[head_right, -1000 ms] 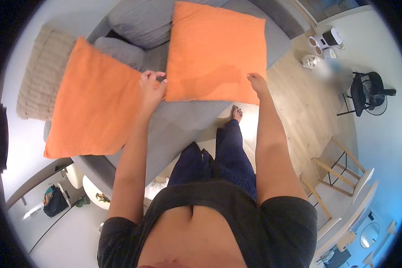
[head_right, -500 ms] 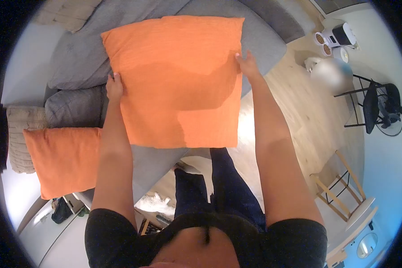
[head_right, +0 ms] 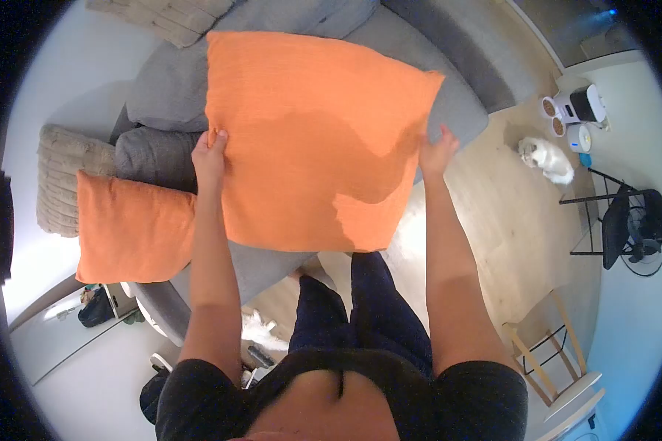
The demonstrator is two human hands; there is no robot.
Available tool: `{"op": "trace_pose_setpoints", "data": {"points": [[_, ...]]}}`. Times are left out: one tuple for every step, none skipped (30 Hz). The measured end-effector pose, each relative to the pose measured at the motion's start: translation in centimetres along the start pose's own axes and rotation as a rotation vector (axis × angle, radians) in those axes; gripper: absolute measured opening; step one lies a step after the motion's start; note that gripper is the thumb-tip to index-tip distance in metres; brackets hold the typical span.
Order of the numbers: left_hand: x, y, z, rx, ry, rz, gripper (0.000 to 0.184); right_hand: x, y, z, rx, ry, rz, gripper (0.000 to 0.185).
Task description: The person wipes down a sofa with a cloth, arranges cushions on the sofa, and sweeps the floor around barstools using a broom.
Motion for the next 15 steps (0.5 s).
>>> {"op": "trace_pose_setpoints", "data": {"points": [[-2.1,2.0,0.3,0.016,-0.019,0.034,0.018,-0.4,-3.9,-0.7,0.005,0.025,-0.219,0.071],[-4.2,3.8,0.5,0.033,-0.033,0.064,0.016,-0.8,-9.5,-0.8,0.165,-0.07,-0.356,0.076],[-6.3,6.5,1.0,0.162,0.02,0.278,0.017,-1.0,-16.3,-1.3,0.328,-0.169,-0.496,0.081],[-9.0,9.0,1.6,0.299,0.075,0.48,0.017,-1.4,-22.2,-2.3,0.438,-0.26,-0.63,0.084],[-12.3,12.2,2.1,0.466,0.138,0.581,0.019,-2.2,-27.2,-3.5,0.552,-0.36,-0.758,0.087],[-14.8,13.4,2.7,0.452,0.156,0.647,0.018,-2.4,-30.6,-5.1,0.555,-0.383,-0.767,0.087],[-17.7,14.7,3.5,0.426,0.176,0.728,0.018,-2.8,-33.1,-6.0,0.445,-0.542,-0.733,0.085],[-20.0,16.0,3.9,0.394,0.195,0.81,0.017,-3.3,-34.6,-6.6,0.326,-0.694,-0.698,0.082],[-21.5,16.6,3.8,0.388,0.204,0.792,0.017,-4.2,-35.1,-7.9,0.313,-0.711,-0.7,0.082],[-22.5,16.7,4.2,0.449,0.05,0.72,0.027,-5.2,-34.6,-9.5,0.319,-0.727,-0.541,0.075],[-23.3,16.7,4.3,0.506,-0.103,0.653,0.039,-6.1,-33.8,-11.0,0.325,-0.732,-0.387,0.068],[-23.9,16.9,2.7,0.495,-0.096,0.643,0.039,-6.6,-32.7,-13.1,0.335,-0.618,-0.415,0.062],[-24.2,16.7,0.5,0.563,-0.125,0.654,0.056,-6.9,-31.4,-15.1,0.349,-0.505,-0.45,0.056],[-24.8,15.9,-1.8,0.635,-0.166,0.655,0.073,-7.6,-30.5,-17.0,0.327,-0.444,-0.489,0.054],[-25.2,13.6,-3.6,0.647,-0.285,0.556,0.086,-8.2,-29.9,-18.6,0.311,-0.378,-0.529,0.052]]}}
Point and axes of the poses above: each hand's wrist, its own x-axis towards the middle knuckle, its own z-axis out of the palm, y = z × x, the point moved 5 cm from there along x, towards the middle knuckle, and after that the axes turned 11 degrees about x, right-handed, at the moved point
